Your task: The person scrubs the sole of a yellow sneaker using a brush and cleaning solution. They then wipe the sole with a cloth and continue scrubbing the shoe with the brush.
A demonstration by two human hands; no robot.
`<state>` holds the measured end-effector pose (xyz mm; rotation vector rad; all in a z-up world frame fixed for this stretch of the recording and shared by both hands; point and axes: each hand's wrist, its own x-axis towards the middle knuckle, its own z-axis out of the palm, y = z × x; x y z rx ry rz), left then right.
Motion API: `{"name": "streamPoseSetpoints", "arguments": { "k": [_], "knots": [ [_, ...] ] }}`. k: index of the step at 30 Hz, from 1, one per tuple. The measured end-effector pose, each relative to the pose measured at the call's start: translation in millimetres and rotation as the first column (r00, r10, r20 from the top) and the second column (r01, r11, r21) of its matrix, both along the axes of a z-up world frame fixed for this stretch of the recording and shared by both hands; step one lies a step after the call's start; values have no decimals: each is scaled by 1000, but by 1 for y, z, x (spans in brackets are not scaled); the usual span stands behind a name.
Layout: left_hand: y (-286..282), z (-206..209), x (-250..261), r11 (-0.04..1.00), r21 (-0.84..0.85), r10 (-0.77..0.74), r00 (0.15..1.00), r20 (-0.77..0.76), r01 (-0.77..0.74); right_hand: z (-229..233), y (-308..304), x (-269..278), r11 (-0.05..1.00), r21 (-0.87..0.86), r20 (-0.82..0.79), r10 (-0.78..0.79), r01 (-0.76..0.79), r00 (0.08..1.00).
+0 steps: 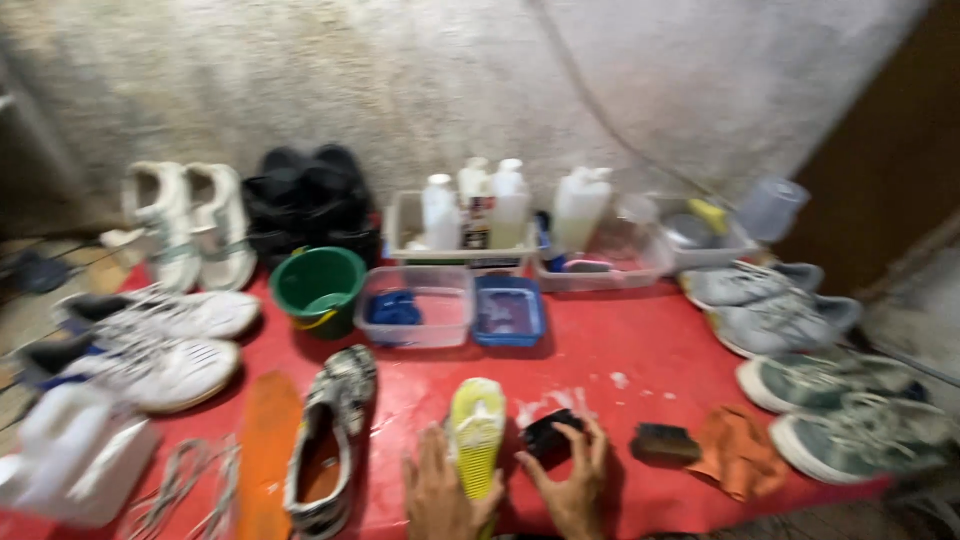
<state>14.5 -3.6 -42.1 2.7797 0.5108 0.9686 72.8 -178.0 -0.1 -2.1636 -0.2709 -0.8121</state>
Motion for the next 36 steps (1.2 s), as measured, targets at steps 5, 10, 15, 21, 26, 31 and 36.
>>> {"name": "streamPoseSetpoints", "arguments": {
  "k": [5,10,15,21,26,31,36],
  "knots": [
    [-2,-8,7,993,90,66,993,93,-75,36,-27,10,995,92,52,-55,51,997],
    [-4,1,4,987,108,110,992,63,-117,38,-112,54,970,64,204,-244,236,948],
    [-2,-18,7,983,116,146,989,-33,-141,1,-207,56,903,-64,185,-408,425,894],
    [2,6,1,999,-35,-20,1000,-14,19,-45,-245,61,764,-266,185,-558,588,809],
    [7,45,-7,979,-195,-69,995,-77,53,-25,-228,53,852,117,-347,-446,510,825],
    [25,67,-5,949,-253,-237,955,-179,188,136,-196,50,864,-346,141,434,-366,890],
    [40,88,1,914,-301,-321,939,-126,272,112,-186,62,937,-121,-14,328,-327,945]
  ]
}}
